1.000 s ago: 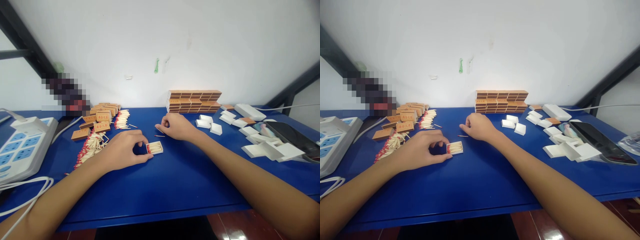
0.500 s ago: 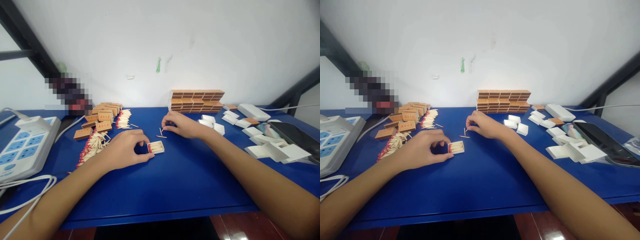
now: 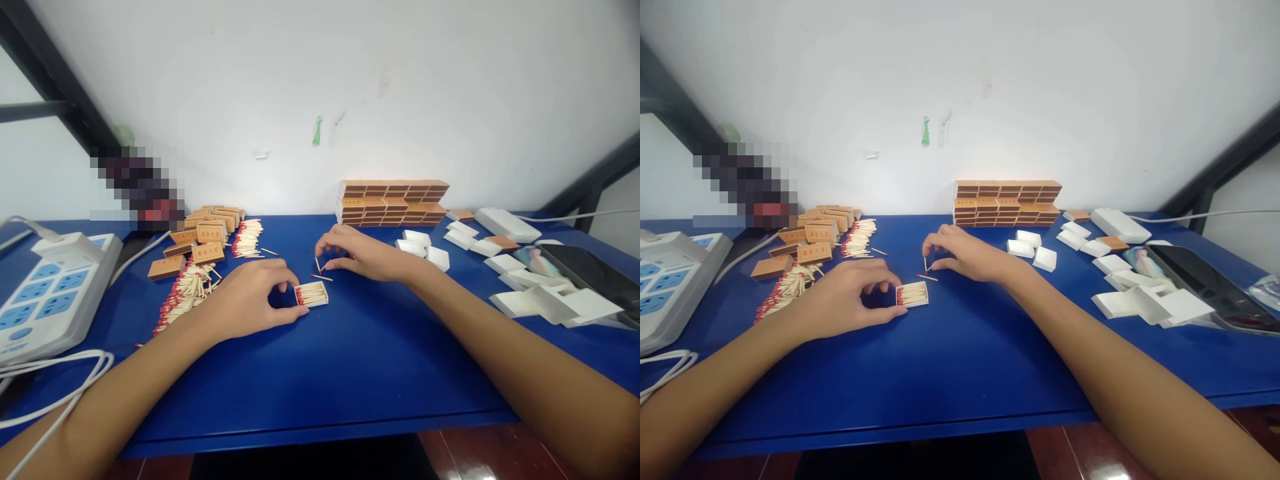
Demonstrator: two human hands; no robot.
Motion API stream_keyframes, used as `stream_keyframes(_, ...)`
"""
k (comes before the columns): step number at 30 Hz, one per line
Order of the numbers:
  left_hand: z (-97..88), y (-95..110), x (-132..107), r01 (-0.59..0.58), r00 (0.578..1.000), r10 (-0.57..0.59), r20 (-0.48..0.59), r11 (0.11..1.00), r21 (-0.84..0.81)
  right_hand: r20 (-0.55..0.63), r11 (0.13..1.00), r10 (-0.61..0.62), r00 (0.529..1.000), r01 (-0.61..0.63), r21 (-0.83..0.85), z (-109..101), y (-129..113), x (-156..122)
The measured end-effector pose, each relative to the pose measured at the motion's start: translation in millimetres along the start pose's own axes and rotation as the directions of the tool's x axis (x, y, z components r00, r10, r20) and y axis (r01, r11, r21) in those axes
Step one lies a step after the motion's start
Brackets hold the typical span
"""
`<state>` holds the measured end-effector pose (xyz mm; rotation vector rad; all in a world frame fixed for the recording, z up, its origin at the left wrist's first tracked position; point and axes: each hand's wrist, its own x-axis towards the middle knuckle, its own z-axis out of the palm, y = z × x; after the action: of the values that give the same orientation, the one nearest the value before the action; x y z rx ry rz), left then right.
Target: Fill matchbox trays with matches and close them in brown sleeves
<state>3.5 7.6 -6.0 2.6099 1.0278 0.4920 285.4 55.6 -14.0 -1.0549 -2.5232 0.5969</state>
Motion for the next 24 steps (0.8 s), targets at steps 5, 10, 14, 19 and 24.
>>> stream_keyframes(5,-0.1,-0.5,0.8,0.008,1.0,-0.008,0.005,1.0,0.013,0.045,0.999,-0.042,0.998,0.041,0.022,-0.3,3.5,1.7)
stream_keyframes(10,0.4,-1.7,0.5,0.016,1.0,-0.016,0.007,1.0,0.009,0.007,0.999,0.041,0.999,-0.041,0.0,1.4,6.4,0.8)
stream_keyframes(14,1.4,-2.7,-0.1,0.004,1.0,-0.004,-0.007,1.0,0.016,-0.032,0.996,0.084,0.996,-0.084,-0.004,5.1,7.1,-0.4)
stream_keyframes(19,1.6,-2.8,-0.5,0.011,1.0,-0.01,-0.029,0.999,0.044,-0.078,0.994,0.104,0.992,-0.105,-0.016,8.1,2.2,-2.7)
stream_keyframes(24,1.2,-1.9,-0.2,0.032,0.999,-0.031,-0.023,0.998,0.05,-0.083,0.997,0.066,0.994,-0.068,-0.024,7.9,-2.4,-4.7)
